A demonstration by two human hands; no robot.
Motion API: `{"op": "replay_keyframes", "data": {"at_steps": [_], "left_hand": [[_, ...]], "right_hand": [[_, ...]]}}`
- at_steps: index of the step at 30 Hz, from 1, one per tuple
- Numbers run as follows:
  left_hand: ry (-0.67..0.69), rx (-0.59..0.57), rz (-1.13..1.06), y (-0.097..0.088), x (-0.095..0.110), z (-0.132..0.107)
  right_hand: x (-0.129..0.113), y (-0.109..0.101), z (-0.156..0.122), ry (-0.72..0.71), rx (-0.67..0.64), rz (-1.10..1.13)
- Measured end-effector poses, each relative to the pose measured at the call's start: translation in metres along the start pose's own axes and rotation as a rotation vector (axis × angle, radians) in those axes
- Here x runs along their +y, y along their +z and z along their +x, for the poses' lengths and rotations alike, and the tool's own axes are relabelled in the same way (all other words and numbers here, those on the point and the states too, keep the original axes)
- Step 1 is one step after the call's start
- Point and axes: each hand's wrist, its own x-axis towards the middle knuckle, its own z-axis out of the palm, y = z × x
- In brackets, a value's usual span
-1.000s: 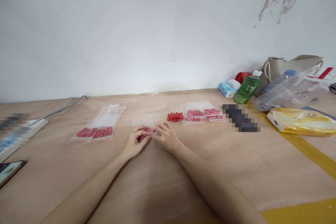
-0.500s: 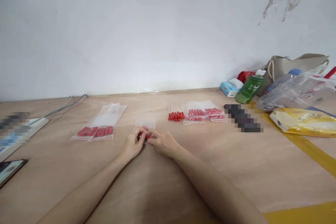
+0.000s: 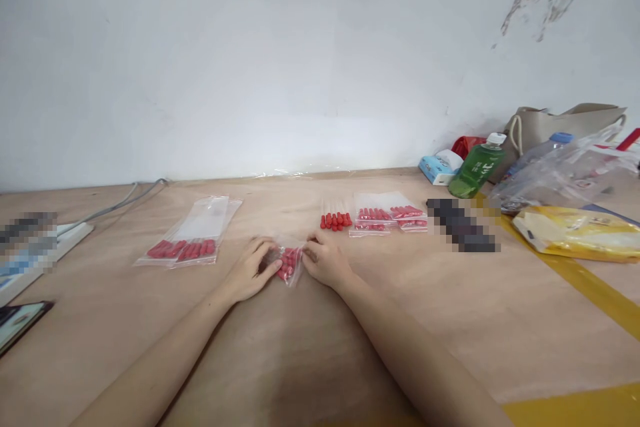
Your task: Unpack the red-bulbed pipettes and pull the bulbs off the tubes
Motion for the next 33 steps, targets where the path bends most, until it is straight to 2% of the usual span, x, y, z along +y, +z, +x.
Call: {"op": "replay_keyframes", "data": {"at_steps": [4, 9, 13, 20, 23, 29, 33], "left_hand": [[0.018, -0.014, -0.049, -0.004, 0.006, -0.004], [0.067, -0.054, -0.12, -0.007, 0.005, -0.005], [0.065, -0.032, -0.12, -0.006, 0.004, -0.006], [0.047, -0.008, -0.106, -0.006, 0.003, -0.006], [0.042, -0.013, -0.133, -0.005, 0.002, -0.006], [0.035, -0.016, -0.188, -0.003, 0.0, -0.007], [0.032, -0.022, -0.201, -0.003, 0.0, -0.007]], "right_hand": [[-0.002, 0.001, 0.002, 0.021, -0.034, -0.046], [-0.004, -0.001, 0.004, 0.117, -0.171, 0.275], [0.0, -0.008, 0.007, 0.137, -0.273, 0.348], [0.002, -0.012, 0.01, 0.166, -0.309, 0.283], [-0.001, -0.008, 0.014, 0.228, -0.36, 0.275], [-0.004, -0.001, 0.02, 0.324, -0.381, 0.228], [-0.003, 0.004, 0.018, 0.392, -0.361, 0.431]]}}
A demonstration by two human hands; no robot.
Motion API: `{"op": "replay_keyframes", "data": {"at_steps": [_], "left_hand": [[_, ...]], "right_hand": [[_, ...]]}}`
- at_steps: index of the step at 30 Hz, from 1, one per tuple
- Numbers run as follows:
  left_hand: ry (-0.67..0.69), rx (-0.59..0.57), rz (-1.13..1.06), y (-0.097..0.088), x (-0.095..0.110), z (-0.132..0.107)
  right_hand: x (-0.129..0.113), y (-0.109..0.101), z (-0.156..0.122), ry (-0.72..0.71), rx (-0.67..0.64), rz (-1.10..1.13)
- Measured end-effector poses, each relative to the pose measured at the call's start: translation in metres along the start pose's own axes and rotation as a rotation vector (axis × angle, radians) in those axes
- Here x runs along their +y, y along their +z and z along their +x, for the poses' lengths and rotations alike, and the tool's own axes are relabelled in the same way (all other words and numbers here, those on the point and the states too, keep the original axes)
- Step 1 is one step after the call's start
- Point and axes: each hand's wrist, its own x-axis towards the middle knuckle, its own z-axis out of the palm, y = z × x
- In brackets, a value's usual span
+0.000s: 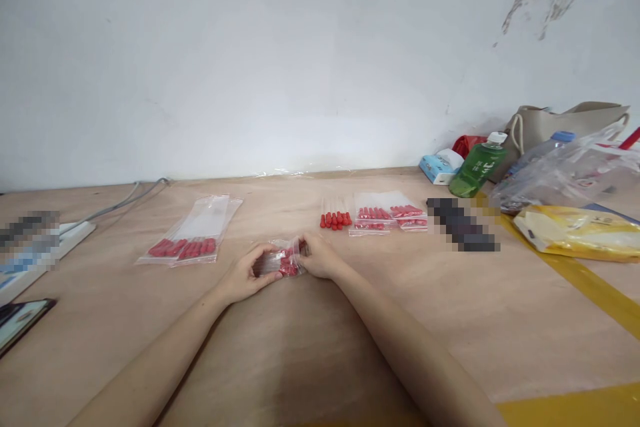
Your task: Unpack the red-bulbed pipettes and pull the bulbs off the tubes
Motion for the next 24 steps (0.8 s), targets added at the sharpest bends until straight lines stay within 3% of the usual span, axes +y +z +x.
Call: {"op": "replay_keyframes", "data": {"at_steps": [4, 14, 20, 24], "left_hand": [[-0.011, -0.006, -0.023, 0.0, 0.0, 0.0], [-0.077, -0.038, -0.033, 0.0, -0.008, -0.001], [-0.115, -0.027, -0.04, 0.0, -0.009, -0.001], [-0.12, -0.015, -0.067, 0.001, -0.011, -0.001]], "right_hand": [[0.004, 0.004, 0.002, 0.076, -0.056, 0.28], [-0.005, -0.009, 0.003, 0.145, -0.024, 0.37], [0.001, -0.045, 0.002, 0.346, -0.106, 0.56], [0.01, -0.085, -0.002, 0.399, 0.061, 0.616]]}}
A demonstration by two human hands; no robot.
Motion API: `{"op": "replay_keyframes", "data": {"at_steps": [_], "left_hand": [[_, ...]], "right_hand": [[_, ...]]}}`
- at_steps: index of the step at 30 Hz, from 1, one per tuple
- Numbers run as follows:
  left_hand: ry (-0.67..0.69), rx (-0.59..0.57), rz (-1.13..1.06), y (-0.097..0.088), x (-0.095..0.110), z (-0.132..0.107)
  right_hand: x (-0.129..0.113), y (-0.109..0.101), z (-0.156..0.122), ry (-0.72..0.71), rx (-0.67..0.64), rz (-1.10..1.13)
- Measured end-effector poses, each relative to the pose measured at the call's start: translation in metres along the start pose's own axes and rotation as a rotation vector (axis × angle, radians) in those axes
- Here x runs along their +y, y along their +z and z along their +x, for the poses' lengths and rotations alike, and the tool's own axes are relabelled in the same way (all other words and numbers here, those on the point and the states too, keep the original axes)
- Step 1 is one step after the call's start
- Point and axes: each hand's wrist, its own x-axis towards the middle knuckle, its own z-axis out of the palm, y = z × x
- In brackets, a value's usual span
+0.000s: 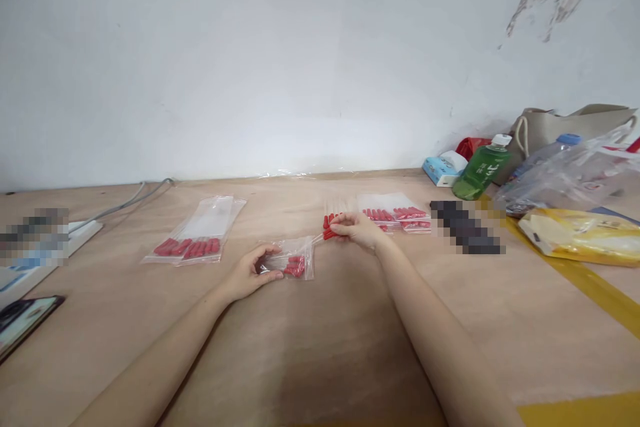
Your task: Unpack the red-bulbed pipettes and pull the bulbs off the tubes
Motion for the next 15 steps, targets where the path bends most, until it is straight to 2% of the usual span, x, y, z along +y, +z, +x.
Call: {"op": "replay_keyframes", "data": {"at_steps": [4, 7, 11, 15], "left_hand": [[-0.004, 0.013, -0.001, -0.001, -0.002, 0.001], [0.009, 0.011, 0.023, -0.005, -0.006, 0.001], [-0.013, 0.042, 0.047, -0.011, -0.013, 0.001], [-0.026, 0.051, 0.065, -0.013, -0.014, 0.001]], "right_hand": [[-0.021, -0.031, -0.007, -0.014, 0.16, 0.079], [-0.029, -0.033, -0.006, -0.178, 0.267, 0.019], [-0.016, -0.001, 0.009, -0.54, 0.457, -0.3], [0.011, 0.035, 0.029, -0.764, 0.386, -0.876]]}}
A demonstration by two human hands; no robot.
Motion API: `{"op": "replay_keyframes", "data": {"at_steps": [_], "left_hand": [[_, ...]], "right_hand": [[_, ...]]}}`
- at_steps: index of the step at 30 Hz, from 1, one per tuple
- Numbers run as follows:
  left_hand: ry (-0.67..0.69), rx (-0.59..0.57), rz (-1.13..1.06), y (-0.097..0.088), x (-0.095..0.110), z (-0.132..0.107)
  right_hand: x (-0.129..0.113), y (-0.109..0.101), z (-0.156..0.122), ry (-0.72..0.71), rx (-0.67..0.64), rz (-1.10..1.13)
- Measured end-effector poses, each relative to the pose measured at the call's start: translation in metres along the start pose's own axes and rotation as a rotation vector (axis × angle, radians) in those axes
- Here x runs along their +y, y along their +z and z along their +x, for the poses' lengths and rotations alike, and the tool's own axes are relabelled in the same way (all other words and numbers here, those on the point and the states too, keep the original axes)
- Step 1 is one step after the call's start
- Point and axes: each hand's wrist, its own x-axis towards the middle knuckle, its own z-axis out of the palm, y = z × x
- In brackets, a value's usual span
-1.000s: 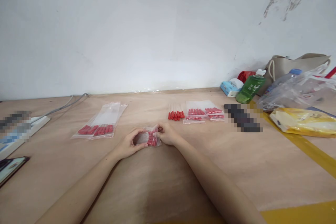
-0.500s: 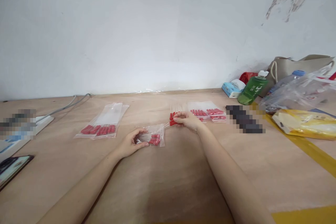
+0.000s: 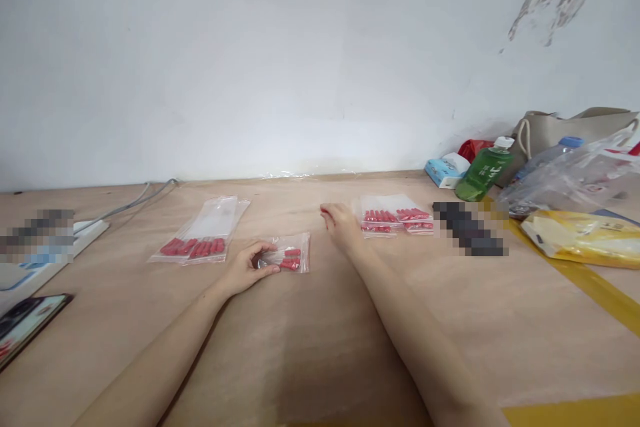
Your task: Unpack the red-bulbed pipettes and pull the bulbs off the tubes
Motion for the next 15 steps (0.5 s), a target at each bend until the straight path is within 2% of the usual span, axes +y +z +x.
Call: {"op": "replay_keyframes", "data": {"at_steps": [3, 6, 10, 15], "left_hand": [[-0.004, -0.004, 0.003, 0.0, 0.003, 0.0], [-0.005, -0.007, 0.002, 0.0, 0.004, 0.0], [0.005, 0.008, 0.0, 0.0, 0.005, 0.0], [0.023, 0.009, 0.01, 0.0, 0.004, 0.0]], "right_hand": [[0.002, 0.022, -0.004, -0.129, -0.142, -0.28], [0.008, 0.031, -0.007, -0.155, -0.212, -0.381], [0.012, 0.03, -0.011, -0.158, -0.237, -0.437], [-0.001, 0.02, -0.012, -0.192, -0.214, -0.483]]}}
